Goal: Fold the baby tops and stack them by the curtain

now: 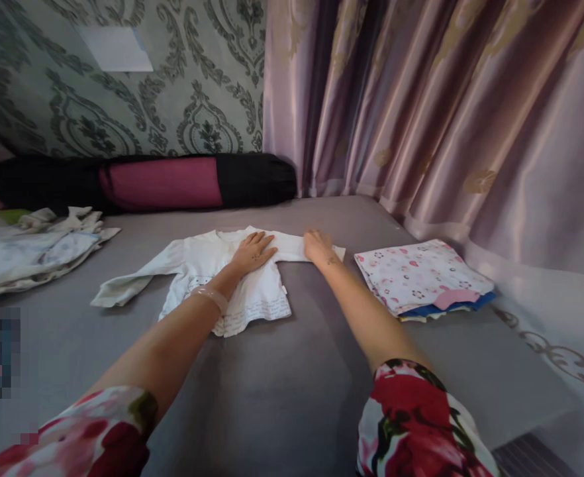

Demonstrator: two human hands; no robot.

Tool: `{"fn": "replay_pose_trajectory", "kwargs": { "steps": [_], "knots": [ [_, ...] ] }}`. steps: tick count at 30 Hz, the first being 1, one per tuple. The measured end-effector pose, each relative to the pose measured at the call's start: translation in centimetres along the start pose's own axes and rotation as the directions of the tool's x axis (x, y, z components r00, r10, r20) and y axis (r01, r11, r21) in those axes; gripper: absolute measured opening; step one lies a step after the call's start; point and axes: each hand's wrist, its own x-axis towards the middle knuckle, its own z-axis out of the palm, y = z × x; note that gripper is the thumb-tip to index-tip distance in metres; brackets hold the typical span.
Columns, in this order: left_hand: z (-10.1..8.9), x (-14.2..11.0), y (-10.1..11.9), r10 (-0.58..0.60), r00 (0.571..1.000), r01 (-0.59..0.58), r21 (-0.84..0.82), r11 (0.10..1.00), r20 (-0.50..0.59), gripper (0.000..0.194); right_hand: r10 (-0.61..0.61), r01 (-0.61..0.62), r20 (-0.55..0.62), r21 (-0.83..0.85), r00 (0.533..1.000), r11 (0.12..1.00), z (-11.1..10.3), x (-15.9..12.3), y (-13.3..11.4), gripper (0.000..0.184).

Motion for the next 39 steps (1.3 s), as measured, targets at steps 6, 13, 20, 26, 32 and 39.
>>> {"fn": "replay_pose_trajectory", "kwargs": {
  "steps": [6, 13, 20, 26, 32, 39],
  "knots": [
    [0.5, 0.2, -0.6, 0.045, 0.999, -0.046, 0.054, 0.997, 0.023, 0.058, -0.255, 0.243, 0.036, 0.209, 0.966, 0.947, 3.8, -0.7, -8.4, 0.056],
    [-0.4, -0.2, 0.5, -0.048, 0.995, 0.037, 0.126, 0.991, 0.083, 0.057, -0.121, 0.098, 0.098, 0.212, 0.988, 0.972, 4.7, -1.1, -7.1, 0.069],
    [-0.7, -0.5, 0.8, -0.031, 0.999, 0.032, 0.082, 0.996, -0.012, 0.056, -0.043, 0.043, 0.079, 0.001, 0.996, 0.999, 4.0, -2.9, -2.0, 0.065],
    [-1.1, -0.4, 1.4, -0.053, 0.998, 0.055, 0.094, 0.994, -0.017, 0.048, 0.038, -0.042, -0.031, -0.142, 0.999, 0.989, 3.2, -4.2, 2.4, 0.057],
    [-2.9, -1.9, 1.0, 0.003, 0.988, -0.011, 0.052, 0.999, 0.153, 0.041, 0.054, -0.063, -0.066, -0.159, 0.996, 0.985, 3.3, -4.4, 4.0, 0.055],
    [-7.6, -9.0, -4.8, 0.03, 0.993, -0.032, -0.023, 0.999, -0.112, 0.04, 0.077, -0.074, 0.016, -0.144, 0.997, 0.987, 2.2, -3.8, 3.7, 0.055]
  ]
}}
